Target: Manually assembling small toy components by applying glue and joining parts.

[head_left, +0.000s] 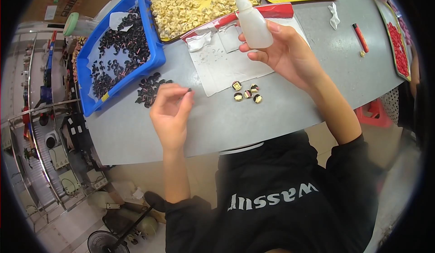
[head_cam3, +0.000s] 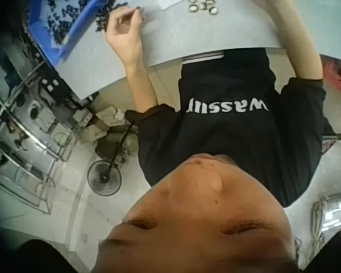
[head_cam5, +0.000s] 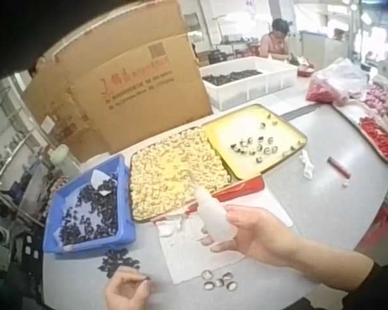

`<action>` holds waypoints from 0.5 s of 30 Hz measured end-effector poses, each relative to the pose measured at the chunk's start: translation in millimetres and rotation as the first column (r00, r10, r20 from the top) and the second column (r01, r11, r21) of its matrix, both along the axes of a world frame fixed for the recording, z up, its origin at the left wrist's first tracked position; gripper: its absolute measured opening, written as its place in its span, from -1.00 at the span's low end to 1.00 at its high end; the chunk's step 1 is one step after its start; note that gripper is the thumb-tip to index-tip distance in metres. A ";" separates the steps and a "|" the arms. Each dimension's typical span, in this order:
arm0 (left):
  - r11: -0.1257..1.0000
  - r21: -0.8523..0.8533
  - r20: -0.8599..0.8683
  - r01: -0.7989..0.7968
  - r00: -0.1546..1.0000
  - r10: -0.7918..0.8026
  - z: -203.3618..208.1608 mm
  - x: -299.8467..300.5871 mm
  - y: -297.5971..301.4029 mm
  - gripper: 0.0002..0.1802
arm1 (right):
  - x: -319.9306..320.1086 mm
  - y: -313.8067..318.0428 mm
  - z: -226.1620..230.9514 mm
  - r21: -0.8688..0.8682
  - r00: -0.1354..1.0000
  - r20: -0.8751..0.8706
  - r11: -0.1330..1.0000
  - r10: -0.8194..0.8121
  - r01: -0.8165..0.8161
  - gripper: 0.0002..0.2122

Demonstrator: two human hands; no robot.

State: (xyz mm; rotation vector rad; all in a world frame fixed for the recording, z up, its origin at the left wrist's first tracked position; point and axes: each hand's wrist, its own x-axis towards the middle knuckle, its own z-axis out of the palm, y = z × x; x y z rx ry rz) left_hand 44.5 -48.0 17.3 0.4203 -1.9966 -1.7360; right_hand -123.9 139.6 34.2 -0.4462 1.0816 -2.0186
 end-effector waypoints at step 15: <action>0.812 0.407 -0.126 0.419 0.906 -0.404 -4.9 -52.1 17.9 -0.91 | -10.4 -5.2 -9.1 -0.163 0.973 0.233 0.986 0.002 0.037 -0.58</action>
